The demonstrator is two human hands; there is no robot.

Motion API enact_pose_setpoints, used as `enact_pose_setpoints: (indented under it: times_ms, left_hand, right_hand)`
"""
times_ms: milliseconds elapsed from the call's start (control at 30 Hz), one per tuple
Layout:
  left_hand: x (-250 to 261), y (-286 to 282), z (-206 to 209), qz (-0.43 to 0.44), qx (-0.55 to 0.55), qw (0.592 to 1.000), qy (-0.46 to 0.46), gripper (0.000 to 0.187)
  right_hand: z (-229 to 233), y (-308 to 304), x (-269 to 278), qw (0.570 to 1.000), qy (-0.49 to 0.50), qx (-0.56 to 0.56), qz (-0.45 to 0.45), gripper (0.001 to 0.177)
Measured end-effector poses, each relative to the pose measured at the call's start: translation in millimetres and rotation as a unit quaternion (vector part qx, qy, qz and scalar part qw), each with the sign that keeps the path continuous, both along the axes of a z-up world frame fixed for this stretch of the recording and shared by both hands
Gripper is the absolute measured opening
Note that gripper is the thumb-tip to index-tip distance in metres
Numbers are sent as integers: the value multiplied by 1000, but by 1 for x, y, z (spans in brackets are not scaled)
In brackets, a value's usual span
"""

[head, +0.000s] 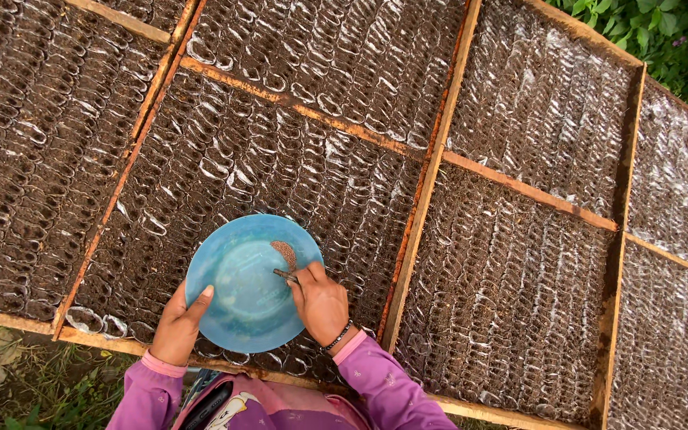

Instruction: The person holds a blue bowl in the left hand and uses the right hand to pick small seeds, placing them into individual cells of a seedling tray. The action is repeated across multiple trays arranged on a wooden frame.

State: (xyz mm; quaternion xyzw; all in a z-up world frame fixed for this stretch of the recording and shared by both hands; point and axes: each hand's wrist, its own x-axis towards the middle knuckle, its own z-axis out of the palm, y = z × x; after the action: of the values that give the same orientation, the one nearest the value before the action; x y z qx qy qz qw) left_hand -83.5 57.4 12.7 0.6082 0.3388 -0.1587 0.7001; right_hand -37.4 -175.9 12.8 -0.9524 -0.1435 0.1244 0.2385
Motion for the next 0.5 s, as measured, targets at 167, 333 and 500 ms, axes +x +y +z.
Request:
enact_pose_setpoints:
  times_ms: [167,333,500]
  left_hand:
    - [2,6,6,14,0,1000,24,49]
    - [10,15,11,98,-13,995,14,43]
    - [25,21,16,154,-9,988,-2,44]
  right_hand:
    - [8,-17,10,976,87,167,-107,19]
    - [-20,-87,39,920,126,201,-312,16]
    - [-42,-111,53,936,100,159,-297,7]
